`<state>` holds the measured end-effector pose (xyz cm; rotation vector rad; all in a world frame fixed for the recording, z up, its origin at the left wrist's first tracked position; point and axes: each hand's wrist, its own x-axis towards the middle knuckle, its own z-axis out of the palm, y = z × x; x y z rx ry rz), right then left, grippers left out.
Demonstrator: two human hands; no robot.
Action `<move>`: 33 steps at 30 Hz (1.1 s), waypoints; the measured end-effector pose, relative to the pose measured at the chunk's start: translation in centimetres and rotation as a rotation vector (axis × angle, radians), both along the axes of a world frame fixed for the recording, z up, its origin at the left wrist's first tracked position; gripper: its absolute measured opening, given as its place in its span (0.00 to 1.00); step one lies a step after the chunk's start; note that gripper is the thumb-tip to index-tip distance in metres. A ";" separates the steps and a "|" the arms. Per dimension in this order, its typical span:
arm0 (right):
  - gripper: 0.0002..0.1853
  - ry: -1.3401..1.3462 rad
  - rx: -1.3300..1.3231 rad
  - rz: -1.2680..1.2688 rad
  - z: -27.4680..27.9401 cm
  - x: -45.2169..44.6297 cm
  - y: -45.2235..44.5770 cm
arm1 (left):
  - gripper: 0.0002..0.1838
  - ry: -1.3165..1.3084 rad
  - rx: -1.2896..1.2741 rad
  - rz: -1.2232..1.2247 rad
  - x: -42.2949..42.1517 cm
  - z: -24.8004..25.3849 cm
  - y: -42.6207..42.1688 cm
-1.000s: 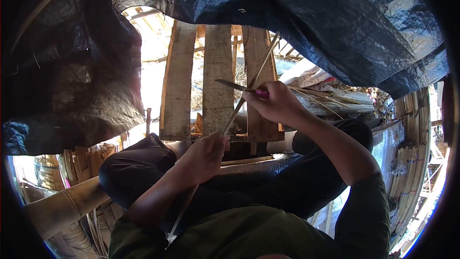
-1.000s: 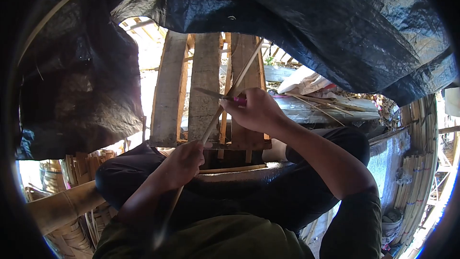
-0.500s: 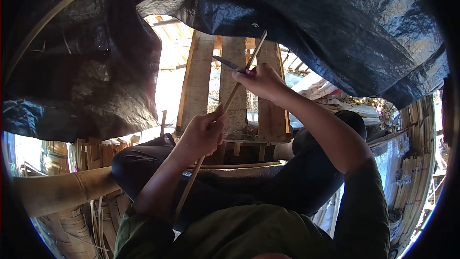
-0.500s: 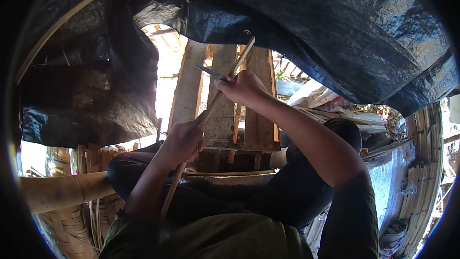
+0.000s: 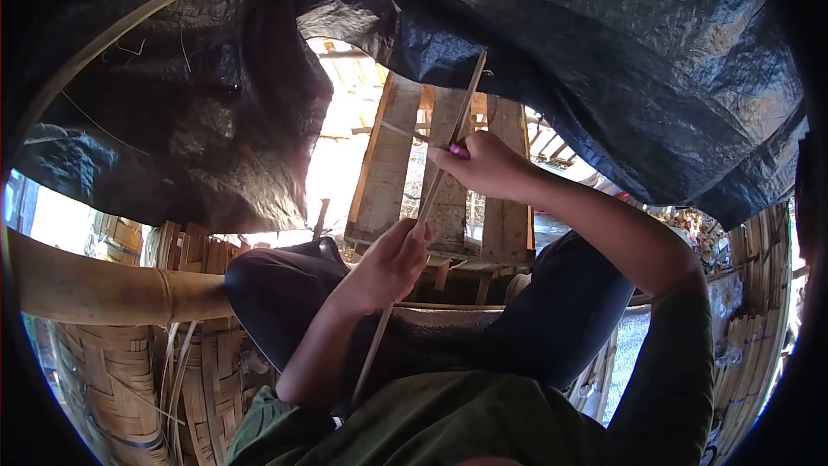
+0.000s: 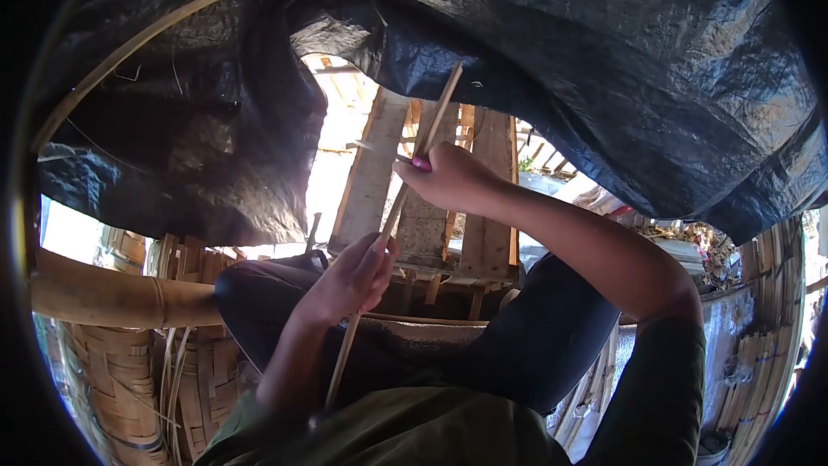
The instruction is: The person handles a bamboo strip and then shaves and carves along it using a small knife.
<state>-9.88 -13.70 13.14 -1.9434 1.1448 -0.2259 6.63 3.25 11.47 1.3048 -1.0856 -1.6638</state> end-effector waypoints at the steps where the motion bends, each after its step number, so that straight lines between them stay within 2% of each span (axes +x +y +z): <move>1: 0.28 0.099 -0.020 0.025 -0.1 -0.1 0.2 | 0.19 0.019 0.029 0.003 0.0 -1.1 0.2; 3: 0.28 0.205 -0.037 0.053 -1.0 -0.6 0.0 | 0.18 -0.048 -0.019 0.026 0.2 -4.6 0.7; 5: 0.26 0.063 0.025 0.065 -3.4 -1.3 -0.7 | 0.17 -0.110 -0.059 0.054 0.4 -7.8 0.9; 7: 0.23 0.063 -0.029 0.095 -4.1 -1.7 -0.4 | 0.19 -0.416 -0.486 0.135 0.6 -9.5 1.1; 8: 0.20 0.058 -0.096 0.122 -4.4 -1.8 -0.2 | 0.19 -0.411 -0.474 0.134 0.8 -10.0 1.3; 10: 0.18 0.068 -0.141 0.146 -5.3 -1.7 0.0 | 0.16 -0.772 -0.278 0.130 0.9 -9.3 1.1; 12: 0.17 0.080 -0.193 0.168 -6.1 -1.4 0.2 | 0.15 -0.793 -0.224 0.112 0.6 -9.9 0.9; 14: 0.18 0.249 -0.371 0.205 -7.0 -0.7 0.9 | 0.14 -0.813 -0.168 0.089 0.2 -10.1 0.7; 17: 0.19 0.212 -0.431 0.259 -8.5 -0.3 2.4 | 0.13 -0.740 -0.139 0.078 -0.3 -10.1 0.6; 19: 0.19 0.278 -0.428 0.396 -8.4 -0.1 2.5 | 0.13 -0.848 -0.621 0.103 -0.7 -10.5 0.9; 20: 0.19 0.282 -0.419 0.399 -8.9 -0.3 1.8 | 0.13 -0.843 -0.612 0.102 -0.8 -10.3 1.0; 22: 0.19 0.258 -0.420 0.363 -9.9 -0.8 0.2 | 0.14 -0.669 -0.124 0.051 -0.7 -7.8 0.7; 25: 0.18 0.392 -0.472 0.312 -9.7 -0.4 0.6 | 0.15 -0.600 -0.094 0.042 -0.6 -8.3 0.3; 26: 0.18 0.395 -0.476 0.319 -9.2 -0.3 0.9 | 0.15 -0.596 -0.094 0.050 -0.5 -8.3 0.3; 28: 0.17 0.392 -0.473 0.523 -8.3 -0.4 2.0 | 0.16 -0.570 -0.076 0.063 -0.5 -8.3 0.5; 29: 0.17 0.390 -0.467 0.523 -8.9 -0.6 1.1 | 0.16 -0.571 -0.070 0.060 -0.4 -8.2 0.5; 31: 0.21 0.269 -0.695 0.386 -9.8 -1.3 -0.9 | 0.17 -0.537 -0.056 0.051 -0.3 -8.2 0.4; 33: 0.21 0.326 -0.645 0.462 -9.8 -1.2 1.2 | 0.17 -0.544 -0.050 0.057 -0.4 -8.3 0.4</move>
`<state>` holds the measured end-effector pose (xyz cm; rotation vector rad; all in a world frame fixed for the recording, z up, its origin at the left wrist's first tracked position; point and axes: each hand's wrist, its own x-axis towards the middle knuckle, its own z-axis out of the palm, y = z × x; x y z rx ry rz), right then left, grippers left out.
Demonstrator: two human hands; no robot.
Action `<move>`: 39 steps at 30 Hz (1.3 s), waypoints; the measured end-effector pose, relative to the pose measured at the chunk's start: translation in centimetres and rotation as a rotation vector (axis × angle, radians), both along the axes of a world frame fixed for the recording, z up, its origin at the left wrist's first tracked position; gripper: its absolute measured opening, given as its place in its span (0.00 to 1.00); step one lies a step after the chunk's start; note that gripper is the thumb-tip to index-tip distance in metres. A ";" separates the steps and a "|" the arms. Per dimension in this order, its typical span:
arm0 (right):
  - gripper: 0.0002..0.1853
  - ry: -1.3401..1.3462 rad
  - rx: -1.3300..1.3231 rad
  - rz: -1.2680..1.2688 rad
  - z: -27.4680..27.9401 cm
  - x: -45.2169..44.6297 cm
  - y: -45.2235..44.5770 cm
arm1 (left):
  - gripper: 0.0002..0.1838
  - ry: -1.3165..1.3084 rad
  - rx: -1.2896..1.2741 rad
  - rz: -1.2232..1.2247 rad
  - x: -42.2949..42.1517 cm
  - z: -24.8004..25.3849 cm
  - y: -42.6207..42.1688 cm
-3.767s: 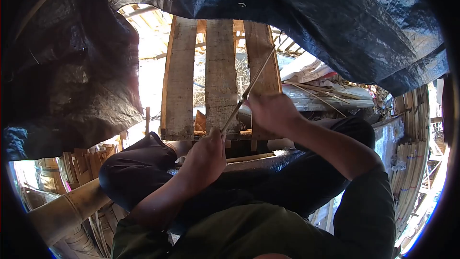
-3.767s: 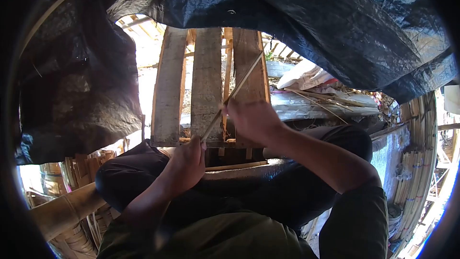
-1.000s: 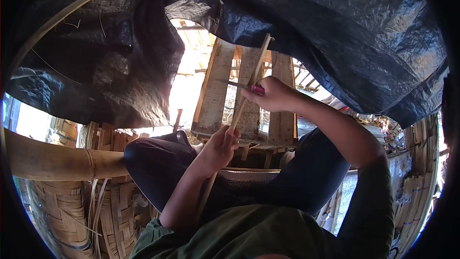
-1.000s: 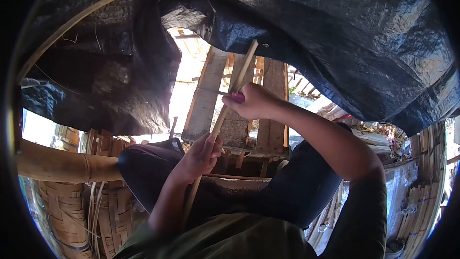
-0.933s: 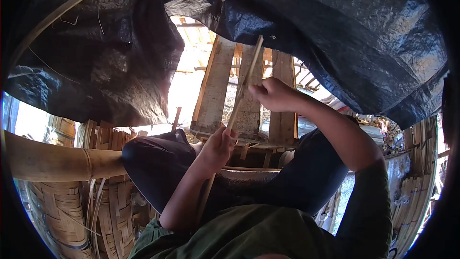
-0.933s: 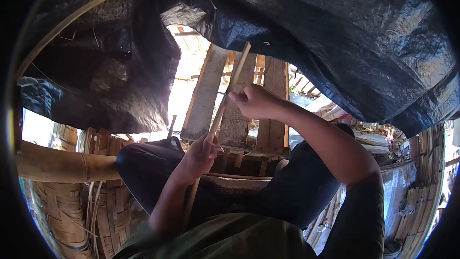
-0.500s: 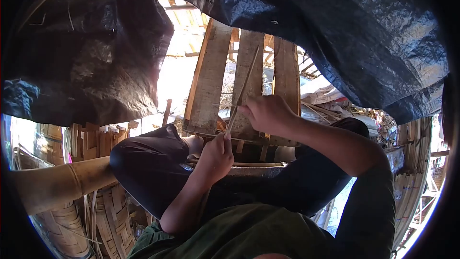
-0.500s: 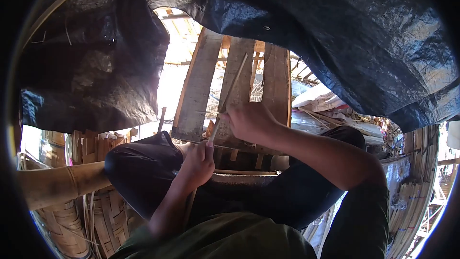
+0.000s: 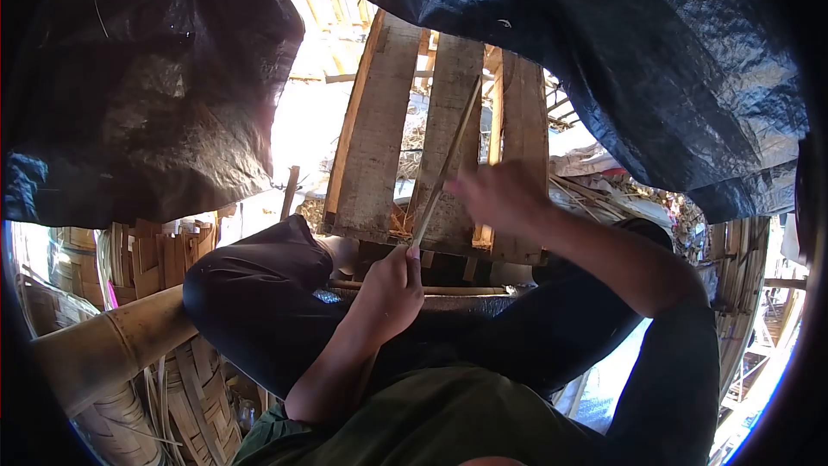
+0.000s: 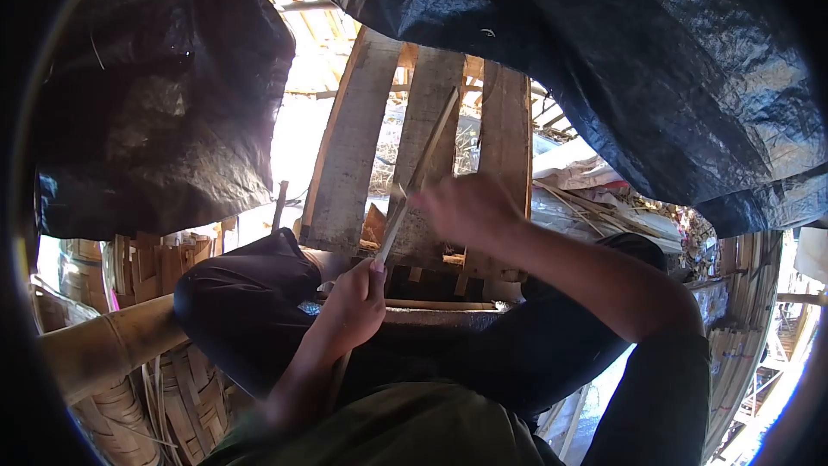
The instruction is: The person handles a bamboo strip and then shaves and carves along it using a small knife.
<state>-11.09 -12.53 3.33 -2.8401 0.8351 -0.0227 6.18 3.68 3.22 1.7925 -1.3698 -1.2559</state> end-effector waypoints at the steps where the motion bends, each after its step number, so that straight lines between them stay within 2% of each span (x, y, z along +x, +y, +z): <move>1: 0.21 0.081 0.041 0.042 0.2 0.2 0.6 | 0.17 -0.010 0.003 0.006 0.0 0.0 -0.1; 5: 0.14 0.014 0.018 -0.146 -1.3 -0.2 -1.6 | 0.17 -0.002 0.021 -0.019 0.1 0.0 0.1; 7: 0.14 0.051 0.105 0.016 0.1 0.2 -0.4 | 0.20 -0.037 0.040 0.006 -0.3 0.1 0.0; 9: 0.14 0.073 0.082 0.022 0.6 0.5 -0.7 | 0.19 -0.061 0.012 0.009 -0.3 0.0 0.1; 11: 0.15 -0.009 0.053 -0.078 -0.2 0.0 -3.0 | 0.19 -0.083 0.003 -0.005 -0.4 0.0 0.6; 12: 0.15 0.099 0.062 -0.099 0.2 0.3 -2.8 | 0.19 -0.080 -0.003 -0.004 -0.5 -0.1 0.4; 16: 0.16 0.115 0.106 0.018 0.8 0.2 -1.9 | 0.17 -0.100 -0.009 -0.008 -0.4 -0.1 0.3; 18: 0.16 0.119 -0.010 -0.185 0.2 -0.1 -4.0 | 0.17 -0.106 -0.034 -0.007 -0.6 -0.1 0.7; 19: 0.16 0.119 -0.012 -0.186 0.3 -0.2 -3.3 | 0.16 -0.111 -0.073 -0.004 -0.6 -0.1 0.6; 21: 0.17 0.107 0.113 0.004 1.0 -0.3 -1.7 | 0.15 -0.121 -0.067 0.003 -0.6 -0.2 0.5; 22: 0.18 0.030 0.101 0.013 0.4 -0.4 -1.7 | 0.15 -0.132 -0.051 0.005 -0.7 -0.3 0.6; 26: 0.18 0.050 0.082 -0.115 0.9 0.2 -1.8 | 0.13 -0.148 -0.052 0.013 -1.0 -0.6 0.4; 28: 0.18 0.132 0.127 0.046 1.4 0.0 -1.5 | 0.11 -0.162 -0.061 -0.008 -1.1 -0.5 0.7; 29: 0.18 0.130 0.127 0.048 1.2 0.1 -2.5 | 0.11 -0.164 -0.061 -0.006 -1.1 -0.6 0.7; 31: 0.18 0.116 0.025 -0.204 0.3 -0.5 -4.9 | 0.10 -0.165 -0.109 -0.004 -1.1 -0.7 0.9; 32: 0.19 0.175 -0.112 -0.019 -0.6 -1.2 -5.0 | 0.10 -0.166 -0.107 -0.008 -1.0 -0.6 1.0; 33: 0.19 0.174 -0.119 -0.019 -0.1 -0.9 -4.4 | 0.10 -0.171 -0.112 -0.013 -0.9 -0.6 0.9; 35: 0.18 0.127 0.157 0.051 1.2 -0.3 -2.4 | 0.10 -0.177 -0.118 -0.015 -1.0 -0.5 0.6; 37: 0.17 0.133 0.153 0.008 0.8 -0.2 -3.9 | 0.11 -0.185 -0.079 -0.029 -1.0 -0.3 0.8; 39: 0.17 0.234 0.056 -0.197 0.9 -0.1 -5.3 | 0.11 -0.191 -0.067 -0.019 -1.3 -0.3 1.0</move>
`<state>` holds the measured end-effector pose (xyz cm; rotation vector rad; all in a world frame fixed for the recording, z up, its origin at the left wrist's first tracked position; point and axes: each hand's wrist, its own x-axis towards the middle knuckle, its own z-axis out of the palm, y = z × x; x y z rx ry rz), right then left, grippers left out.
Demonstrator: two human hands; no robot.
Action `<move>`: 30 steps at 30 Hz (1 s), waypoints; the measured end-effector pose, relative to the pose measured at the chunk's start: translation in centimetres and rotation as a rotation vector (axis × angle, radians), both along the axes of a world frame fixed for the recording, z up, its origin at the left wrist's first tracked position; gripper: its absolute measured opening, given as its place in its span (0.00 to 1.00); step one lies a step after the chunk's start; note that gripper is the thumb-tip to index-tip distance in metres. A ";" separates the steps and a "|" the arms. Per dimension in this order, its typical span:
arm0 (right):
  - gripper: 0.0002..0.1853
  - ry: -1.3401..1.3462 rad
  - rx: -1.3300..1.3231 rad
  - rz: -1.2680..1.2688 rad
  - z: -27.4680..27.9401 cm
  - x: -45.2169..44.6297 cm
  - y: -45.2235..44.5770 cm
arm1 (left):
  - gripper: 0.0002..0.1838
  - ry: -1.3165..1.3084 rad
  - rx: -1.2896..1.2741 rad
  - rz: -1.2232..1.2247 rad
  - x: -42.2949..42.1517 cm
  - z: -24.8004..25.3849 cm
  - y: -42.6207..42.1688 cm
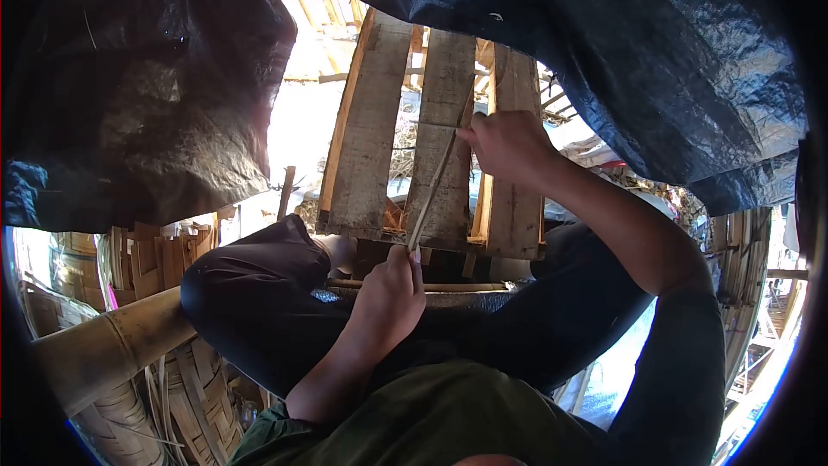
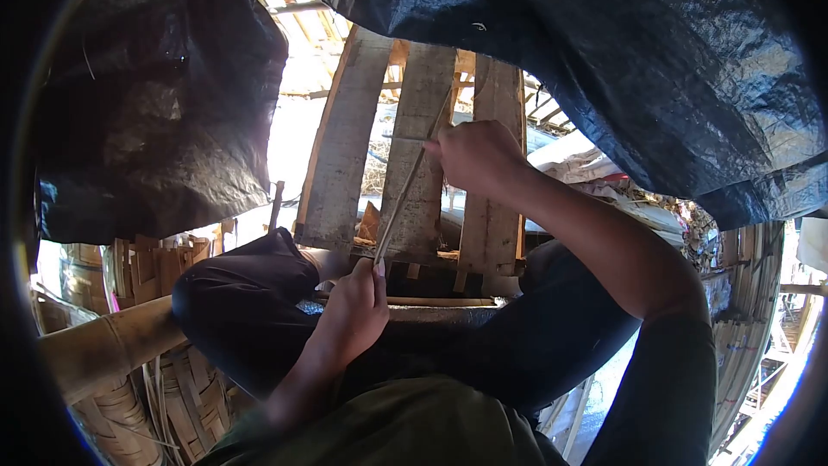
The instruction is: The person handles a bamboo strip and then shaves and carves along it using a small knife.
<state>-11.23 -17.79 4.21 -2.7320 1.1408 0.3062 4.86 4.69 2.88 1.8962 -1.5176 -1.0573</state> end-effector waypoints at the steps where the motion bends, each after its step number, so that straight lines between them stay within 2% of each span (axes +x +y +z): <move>1: 0.17 -0.001 -0.008 -0.001 0.2 0.1 0.1 | 0.11 -0.008 0.007 0.013 0.0 -0.1 -0.1; 4: 0.18 0.011 0.170 0.070 0.5 0.4 1.3 | 0.12 0.028 -0.020 0.003 0.4 -0.5 0.0; 5: 0.19 -0.060 0.031 0.080 -1.1 -0.1 0.4 | 0.12 0.028 -0.010 0.003 0.4 -0.3 0.1; 6: 0.20 -0.069 0.029 -0.085 -0.8 0.0 -0.4 | 0.12 0.062 0.038 -0.015 0.6 0.3 -0.3; 12: 0.24 -0.174 0.008 -0.168 -0.8 0.7 0.1 | 0.13 0.093 0.050 -0.029 1.0 0.3 -0.7; 15: 0.27 -0.212 0.139 -0.216 0.3 1.4 0.8 | 0.13 0.068 0.038 -0.051 1.1 0.2 -0.5; 17: 0.27 -0.253 0.359 -0.384 0.8 1.6 0.9 | 0.13 0.050 0.034 -0.066 1.1 0.2 -0.6; 18: 0.27 -0.263 0.355 -0.387 0.3 1.5 0.8 | 0.13 0.050 0.043 -0.070 1.0 0.3 -0.6; 20: 0.23 -0.317 0.479 -0.435 -1.1 1.3 0.6 | 0.13 0.043 0.049 -0.076 0.7 0.3 -0.4; 22: 0.20 -0.344 0.503 -0.489 0.0 1.3 1.0 | 0.14 -0.104 -0.181 -0.232 0.6 0.3 -0.3; 23: 0.18 -0.363 0.530 -0.543 0.5 1.3 1.1 | 0.14 -0.113 -0.189 -0.236 0.6 0.6 -0.5; 25: 0.18 -0.422 0.534 -0.582 0.0 1.3 1.0 | 0.16 0.098 0.206 -0.108 0.4 1.7 -1.0; 29: 0.18 -0.511 0.609 -0.650 0.1 1.3 0.7 | 0.16 0.070 0.229 -0.138 0.9 0.9 -1.5; 30: 0.18 -0.520 0.608 -0.649 0.7 1.3 0.7 | 0.16 0.143 0.190 -0.085 0.9 0.7 -1.6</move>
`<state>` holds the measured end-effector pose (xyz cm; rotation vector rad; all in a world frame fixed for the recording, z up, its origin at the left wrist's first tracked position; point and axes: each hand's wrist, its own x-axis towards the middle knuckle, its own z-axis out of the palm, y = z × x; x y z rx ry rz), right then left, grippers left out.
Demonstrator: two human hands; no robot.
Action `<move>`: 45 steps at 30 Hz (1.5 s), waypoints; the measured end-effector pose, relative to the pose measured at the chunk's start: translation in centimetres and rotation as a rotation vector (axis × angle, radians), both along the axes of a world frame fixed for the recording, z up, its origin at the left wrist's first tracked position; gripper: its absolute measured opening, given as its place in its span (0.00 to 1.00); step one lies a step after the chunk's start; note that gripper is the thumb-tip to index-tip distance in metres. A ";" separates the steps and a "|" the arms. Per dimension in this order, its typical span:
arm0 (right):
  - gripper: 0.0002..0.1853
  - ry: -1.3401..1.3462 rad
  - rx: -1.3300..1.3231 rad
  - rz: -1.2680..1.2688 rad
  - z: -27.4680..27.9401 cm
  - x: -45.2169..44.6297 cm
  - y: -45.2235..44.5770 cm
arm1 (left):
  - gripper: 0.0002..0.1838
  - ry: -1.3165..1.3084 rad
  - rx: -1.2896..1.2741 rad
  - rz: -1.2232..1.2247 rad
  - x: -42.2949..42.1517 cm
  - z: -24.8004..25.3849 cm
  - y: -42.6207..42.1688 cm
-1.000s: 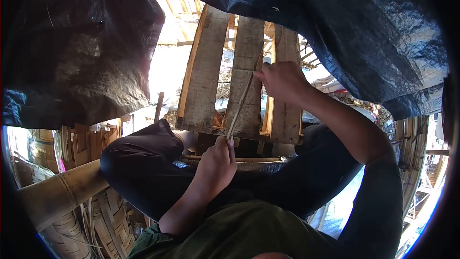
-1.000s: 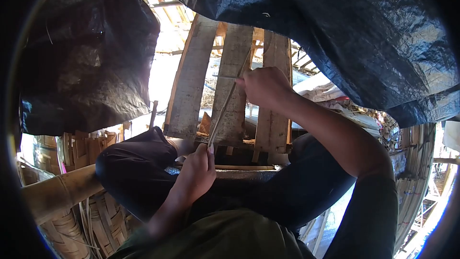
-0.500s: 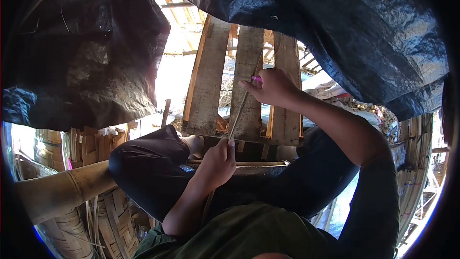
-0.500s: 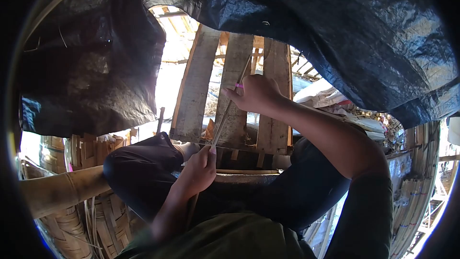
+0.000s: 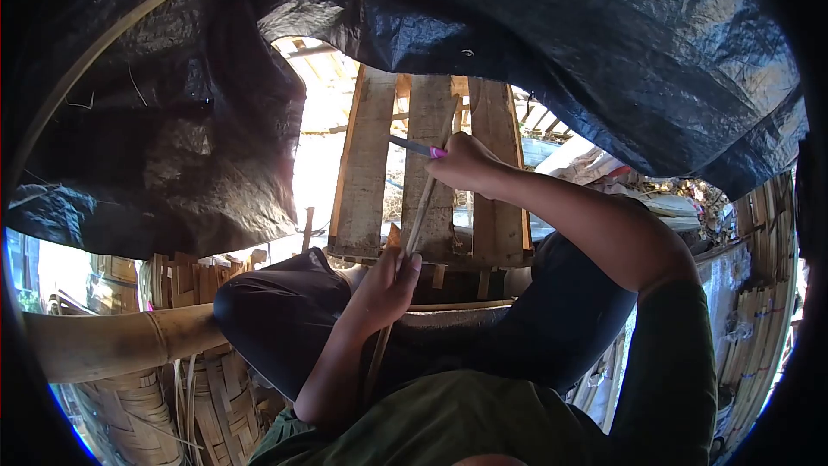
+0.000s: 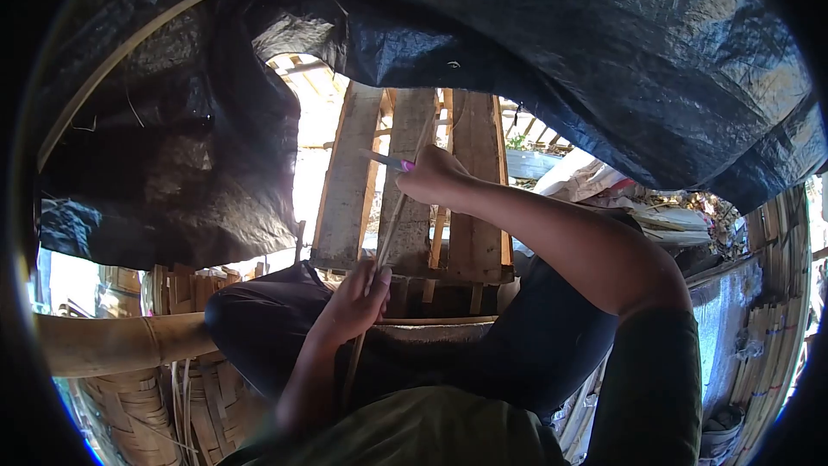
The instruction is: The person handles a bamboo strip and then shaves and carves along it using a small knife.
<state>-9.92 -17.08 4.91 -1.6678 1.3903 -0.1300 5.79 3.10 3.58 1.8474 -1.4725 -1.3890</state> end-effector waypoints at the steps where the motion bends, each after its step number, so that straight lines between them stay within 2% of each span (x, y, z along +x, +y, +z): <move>1: 0.16 -0.008 0.006 0.034 0.6 0.0 0.1 | 0.18 0.068 -0.031 0.062 0.1 0.1 0.1; 2: 0.15 -0.015 0.009 0.068 1.2 0.0 0.2 | 0.18 0.059 -0.035 0.061 0.3 0.6 0.3; 4: 0.15 -0.028 -0.038 0.079 2.7 -0.1 0.7 | 0.27 -0.138 -0.350 -0.101 0.8 3.6 0.2; 5: 0.15 -0.029 -0.072 0.091 3.2 -0.2 0.7 | 0.34 -0.074 -0.193 -0.150 0.9 6.4 -0.1; 6: 0.15 -0.033 -0.073 0.089 3.1 -0.2 0.7 | 0.34 -0.077 -0.195 -0.152 1.2 7.6 -0.3; 9: 0.16 -0.113 -0.053 0.071 2.6 -0.1 1.3 | 0.35 -0.319 -0.320 -0.276 1.7 9.6 -1.2; 12: 0.17 -0.187 -0.022 0.098 2.8 0.2 2.4 | 0.33 -0.341 -0.212 -0.386 2.7 7.5 -4.5; 13: 0.18 -0.145 -0.043 0.158 2.5 0.2 3.0 | 0.28 -0.323 -0.251 -0.387 2.5 6.2 -4.9; 14: 0.19 -0.099 -0.062 0.214 2.0 0.2 3.6 | 0.28 -0.325 -0.257 -0.388 2.1 5.2 -5.1; 16: 0.19 -0.162 -0.128 0.206 1.8 0.2 4.3 | 0.21 0.075 -0.010 -0.226 0.7 4.5 -5.2; 17: 0.19 -0.124 -0.104 0.245 1.8 0.0 4.4 | 0.13 0.185 0.037 -0.116 0.0 4.5 -4.5; 20: 0.21 -0.111 -0.059 0.344 3.9 -0.4 4.5 | 0.12 0.294 -0.051 0.013 0.4 0.4 -3.4; 21: 0.22 -0.088 -0.074 0.383 4.6 -0.6 4.4 | 0.12 0.302 -0.053 0.018 0.2 0.5 -3.5; 23: 0.24 -0.057 -0.088 0.431 4.5 -1.0 4.0 | 0.13 0.431 0.128 0.218 -0.4 1.4 -3.4; 25: 0.23 -0.162 -0.333 0.485 3.7 -1.5 4.0 | 0.15 0.481 0.163 0.216 -0.2 1.9 -3.4; 26: 0.23 -0.156 -0.329 0.495 3.4 -1.5 3.9 | 0.16 0.522 0.196 0.200 -0.1 2.2 -3.6; 29: 0.23 -0.145 -0.423 0.357 3.8 -1.4 3.7 | 0.19 0.641 0.205 0.210 0.2 3.2 -3.7; 31: 0.24 -0.071 -0.511 0.177 4.1 -1.4 3.3 | 0.21 0.654 0.198 0.206 0.3 3.3 -3.6; 34: 0.25 0.038 -0.434 0.151 4.5 -1.6 2.3 | 0.23 0.677 0.228 0.185 1.0 3.2 -3.6; 39: 0.24 -0.056 -0.452 0.148 4.2 -1.6 1.6 | 0.23 0.695 0.282 0.156 1.3 4.1 -3.8; 41: 0.23 -0.121 -0.253 0.082 4.2 -1.4 1.6 | 0.24 0.762 0.301 0.195 1.3 3.8 -3.7; 45: 0.22 -0.183 -0.107 -0.051 4.7 -1.1 2.0 | 0.24 0.960 0.398 0.216 1.6 3.2 -4.0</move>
